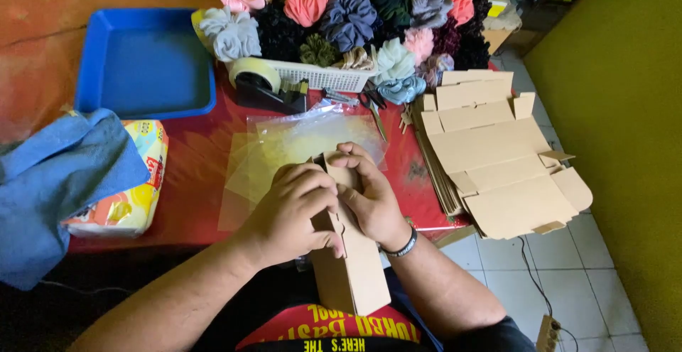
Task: Assembling cardboard boxes from flat templates and packing them with hair scrunchies.
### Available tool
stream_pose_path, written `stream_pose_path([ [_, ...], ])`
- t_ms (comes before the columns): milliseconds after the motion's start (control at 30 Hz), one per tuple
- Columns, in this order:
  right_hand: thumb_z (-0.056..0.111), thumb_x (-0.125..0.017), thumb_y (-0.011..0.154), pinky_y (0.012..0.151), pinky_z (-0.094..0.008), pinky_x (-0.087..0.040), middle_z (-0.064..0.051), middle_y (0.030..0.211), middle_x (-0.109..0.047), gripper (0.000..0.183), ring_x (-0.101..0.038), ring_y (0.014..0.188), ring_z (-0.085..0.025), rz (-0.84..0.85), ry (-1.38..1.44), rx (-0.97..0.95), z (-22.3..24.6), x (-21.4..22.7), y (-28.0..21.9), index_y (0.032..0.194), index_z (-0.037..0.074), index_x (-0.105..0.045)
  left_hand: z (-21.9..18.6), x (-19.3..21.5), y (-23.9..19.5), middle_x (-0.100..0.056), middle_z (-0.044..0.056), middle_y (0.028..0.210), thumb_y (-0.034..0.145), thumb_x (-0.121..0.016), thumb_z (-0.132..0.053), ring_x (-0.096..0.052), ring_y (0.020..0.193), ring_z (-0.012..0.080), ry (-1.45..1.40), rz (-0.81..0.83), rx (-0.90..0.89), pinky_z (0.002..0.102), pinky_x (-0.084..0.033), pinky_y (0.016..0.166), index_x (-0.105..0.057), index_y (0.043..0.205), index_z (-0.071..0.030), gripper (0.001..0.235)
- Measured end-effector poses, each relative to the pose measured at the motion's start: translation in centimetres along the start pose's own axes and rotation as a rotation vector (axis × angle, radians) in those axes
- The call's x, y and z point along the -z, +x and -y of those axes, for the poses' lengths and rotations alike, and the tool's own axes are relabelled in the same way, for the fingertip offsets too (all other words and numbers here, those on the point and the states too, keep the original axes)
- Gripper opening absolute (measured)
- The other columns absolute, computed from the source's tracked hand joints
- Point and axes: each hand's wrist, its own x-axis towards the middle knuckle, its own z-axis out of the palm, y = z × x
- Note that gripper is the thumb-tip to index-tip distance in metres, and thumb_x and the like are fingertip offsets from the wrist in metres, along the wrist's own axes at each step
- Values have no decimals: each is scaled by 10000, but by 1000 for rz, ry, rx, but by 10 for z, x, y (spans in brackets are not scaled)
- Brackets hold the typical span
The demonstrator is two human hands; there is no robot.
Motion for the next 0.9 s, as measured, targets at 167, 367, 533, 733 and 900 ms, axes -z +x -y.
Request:
stream_pose_path([
  [167,-85,-607,898,1219,-539,-204,-214,1489,-417,442,-342,1482,-352,60,2,40,15,-2,4,1334,-37,-551,-4,12,9,-553,154,1292,529,-855,-681,-471,1360,434,-189,-69,94,584,-304,1172,-550,1108,-105,872],
  [367,-58,-585,929,1227,-513,-187,-209,1527,-392,446,-305,1509,-340,123,53,128,28,3,3,1368,-37,-507,23,15,0,-276,258,1624,564,-931,-546,-310,1479,455,-524,29,388,583,-248,1213,-296,1566,-84,1273],
  [533,-43,-569,949,1235,-524,-169,-209,1547,-357,444,-272,1522,-342,159,72,152,28,0,3,1385,-43,-483,18,9,0,-585,175,1422,597,-978,-453,-573,1327,361,-568,65,466,519,-399,1138,-444,1505,-119,1105],
  [733,-65,-569,942,1233,-529,-197,-215,1569,-339,455,-296,1520,-358,158,75,144,32,-2,3,1388,-35,-490,9,10,-3,-553,199,1422,631,-958,-463,-560,1320,404,-486,17,475,532,-403,1128,-439,1497,-95,1075],
  [900,-53,-570,955,1225,-515,-209,-205,1546,-367,410,-321,1499,-345,69,72,143,19,13,-8,1358,-29,-499,-11,-4,-12,-300,293,1578,707,-856,-544,-391,1429,440,-667,-82,541,560,-349,1171,-62,1572,-49,1274],
])
